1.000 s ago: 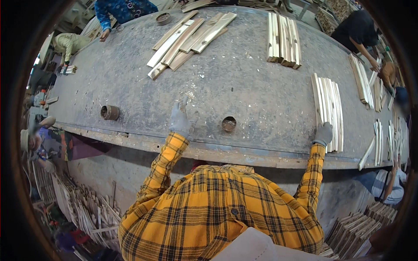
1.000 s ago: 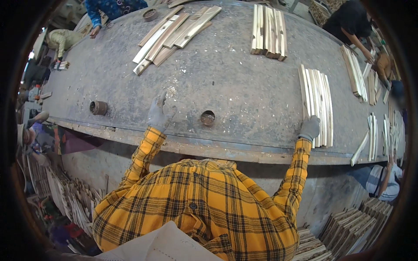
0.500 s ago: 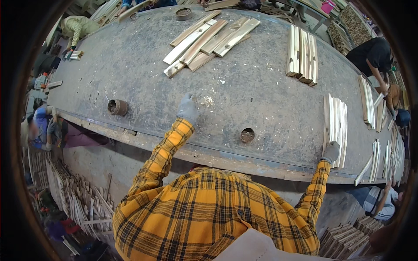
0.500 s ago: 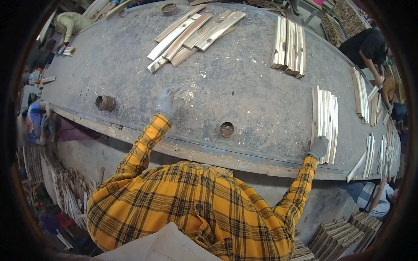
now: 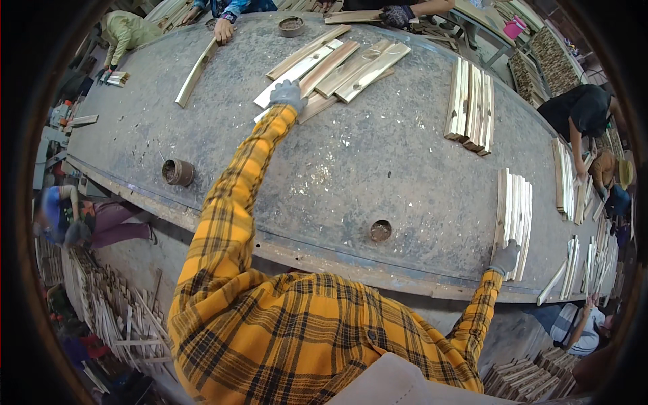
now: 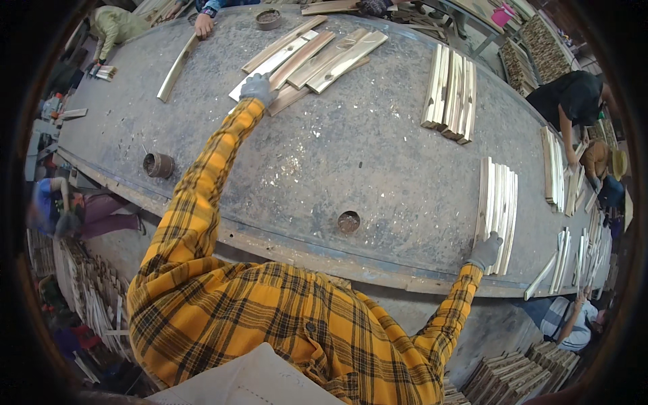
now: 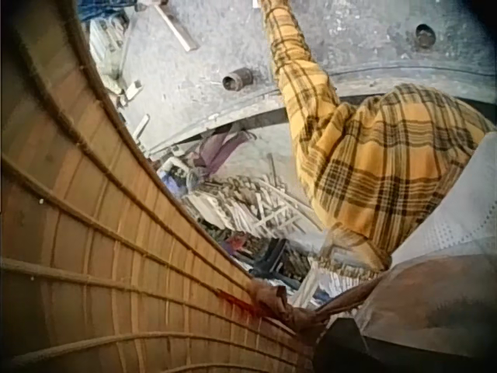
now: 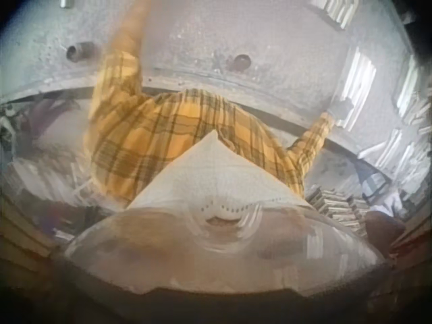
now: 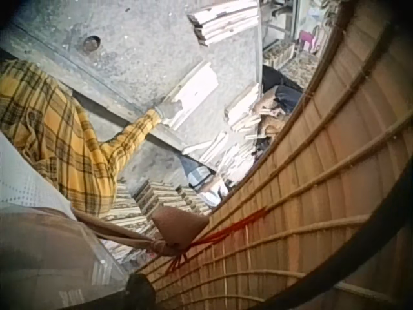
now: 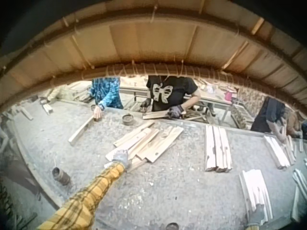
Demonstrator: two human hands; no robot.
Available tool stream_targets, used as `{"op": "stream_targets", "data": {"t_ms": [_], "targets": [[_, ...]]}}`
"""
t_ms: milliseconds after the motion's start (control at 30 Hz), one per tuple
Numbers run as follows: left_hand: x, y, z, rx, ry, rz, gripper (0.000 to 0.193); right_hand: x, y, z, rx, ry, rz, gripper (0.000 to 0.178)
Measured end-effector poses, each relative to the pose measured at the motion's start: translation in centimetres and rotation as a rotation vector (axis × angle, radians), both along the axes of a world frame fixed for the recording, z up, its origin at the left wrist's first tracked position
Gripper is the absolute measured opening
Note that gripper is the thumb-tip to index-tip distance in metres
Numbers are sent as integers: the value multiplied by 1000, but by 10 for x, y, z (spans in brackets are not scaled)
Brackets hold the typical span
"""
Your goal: Applying a liquid substance with a small brush to wooden slats and stacking them.
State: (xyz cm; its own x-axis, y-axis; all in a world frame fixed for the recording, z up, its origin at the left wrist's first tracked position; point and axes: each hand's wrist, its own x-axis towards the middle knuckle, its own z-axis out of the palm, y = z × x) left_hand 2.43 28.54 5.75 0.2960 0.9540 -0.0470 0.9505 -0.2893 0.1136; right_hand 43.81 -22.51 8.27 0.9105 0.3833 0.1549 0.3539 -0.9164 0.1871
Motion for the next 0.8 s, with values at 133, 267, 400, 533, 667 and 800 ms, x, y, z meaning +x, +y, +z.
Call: {"op": "stream_targets", "data": {"t_ms": [133,267,400,533,667,800], "targets": [[15,35,-6,-187,149,-90,50,1,0,5,23,-36,19,38],[-14,45,-14,-235,-113,-192,64,-5,5,5,96,-128,68,44],[-67,-20,-16,-1342,-1404,50,75,-34,6,23,391,-136,147,44],[-87,-114,-26,-1511,-1703,-105,86,-82,43,26,830,144,267,35],[-66,-188,4,-1369,-1870,23,68,-167,95,41,959,411,489,23],[-49,-232,12,-1404,-1871,178,61,-235,93,60,927,639,820,9]]}}
